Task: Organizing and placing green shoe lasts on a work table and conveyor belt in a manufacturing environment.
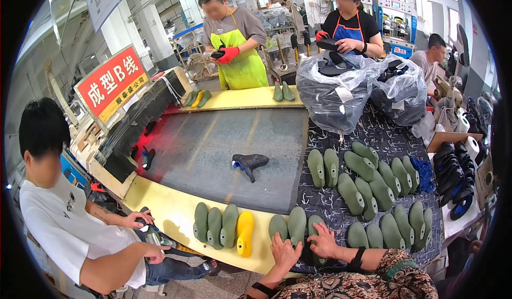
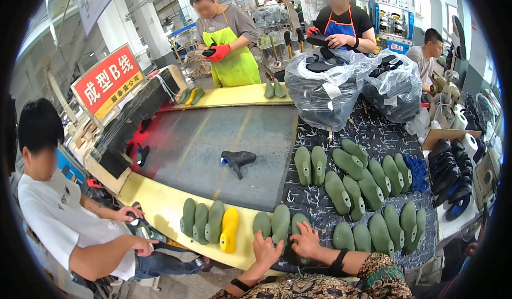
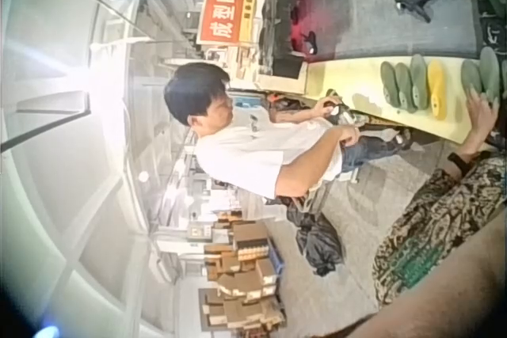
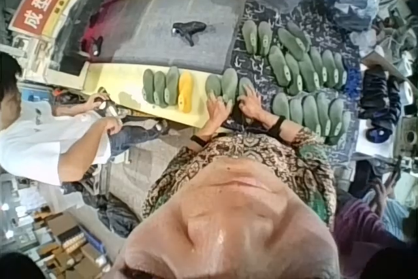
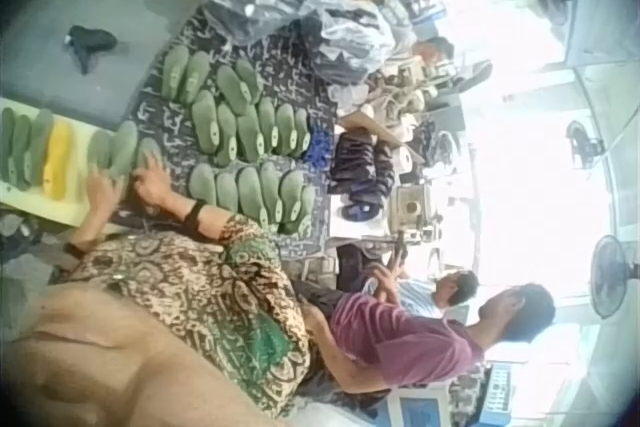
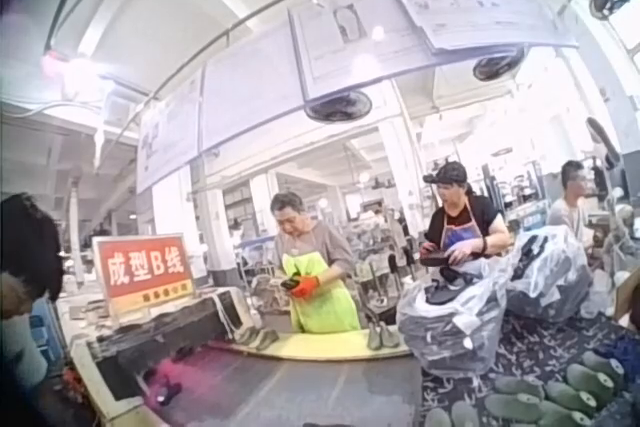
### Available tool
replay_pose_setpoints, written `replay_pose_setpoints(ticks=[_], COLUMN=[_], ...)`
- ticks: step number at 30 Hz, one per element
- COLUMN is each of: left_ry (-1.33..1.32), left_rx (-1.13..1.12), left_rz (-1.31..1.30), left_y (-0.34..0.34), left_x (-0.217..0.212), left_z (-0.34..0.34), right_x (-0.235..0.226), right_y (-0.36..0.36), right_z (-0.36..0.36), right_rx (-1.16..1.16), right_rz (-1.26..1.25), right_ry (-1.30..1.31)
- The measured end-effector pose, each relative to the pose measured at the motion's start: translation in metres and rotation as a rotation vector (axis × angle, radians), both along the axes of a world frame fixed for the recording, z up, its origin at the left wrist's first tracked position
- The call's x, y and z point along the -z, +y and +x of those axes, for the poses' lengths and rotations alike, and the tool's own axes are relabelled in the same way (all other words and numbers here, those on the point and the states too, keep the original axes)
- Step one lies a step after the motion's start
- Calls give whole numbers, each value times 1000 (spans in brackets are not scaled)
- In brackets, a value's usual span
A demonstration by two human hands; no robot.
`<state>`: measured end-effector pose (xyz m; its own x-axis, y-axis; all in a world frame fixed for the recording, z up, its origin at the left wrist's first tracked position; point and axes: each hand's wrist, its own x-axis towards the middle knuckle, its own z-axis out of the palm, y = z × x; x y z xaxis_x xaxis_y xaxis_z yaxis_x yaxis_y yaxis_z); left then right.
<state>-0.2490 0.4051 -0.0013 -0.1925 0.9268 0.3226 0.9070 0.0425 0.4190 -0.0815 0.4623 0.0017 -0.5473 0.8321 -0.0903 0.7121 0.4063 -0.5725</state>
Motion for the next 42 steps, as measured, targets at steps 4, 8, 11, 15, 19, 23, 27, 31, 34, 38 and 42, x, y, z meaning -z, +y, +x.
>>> replay_pose_setpoints(ticks=[4,8,11,15,19,23,27,31,34,38,42], left_ry=[25,63,55,33,33,2,-15,-18,-12,-23,-50], left_rx=[-3,-15,-10,0,-10,-17,-20,-31,-33,-26,-39], left_rz=[12,6,29,20,-22,-52,-56,-68,-73,-58,-62], left_y=[0,0,-1,0,0,-1,-2,-2,-1,-1,-2], left_x=[-6,-6,-5,-6,-2,-2,-5,-6,-5,-3,-2], left_z=[1,2,1,1,0,1,3,3,3,2,1], right_x=[-2,-1,-1,2,2,2,4,6,12,9,3], right_y=[0,-1,0,1,1,0,0,-2,-1,0,-1], right_z=[0,0,-1,0,-1,-1,0,-1,-1,-1,-5], right_rx=[4,4,0,5,4,7,10,19,26,24,24], right_rz=[-11,-9,-8,-18,-5,1,15,79,96,61,43], right_ry=[16,18,17,27,13,12,12,7,17,37,29])
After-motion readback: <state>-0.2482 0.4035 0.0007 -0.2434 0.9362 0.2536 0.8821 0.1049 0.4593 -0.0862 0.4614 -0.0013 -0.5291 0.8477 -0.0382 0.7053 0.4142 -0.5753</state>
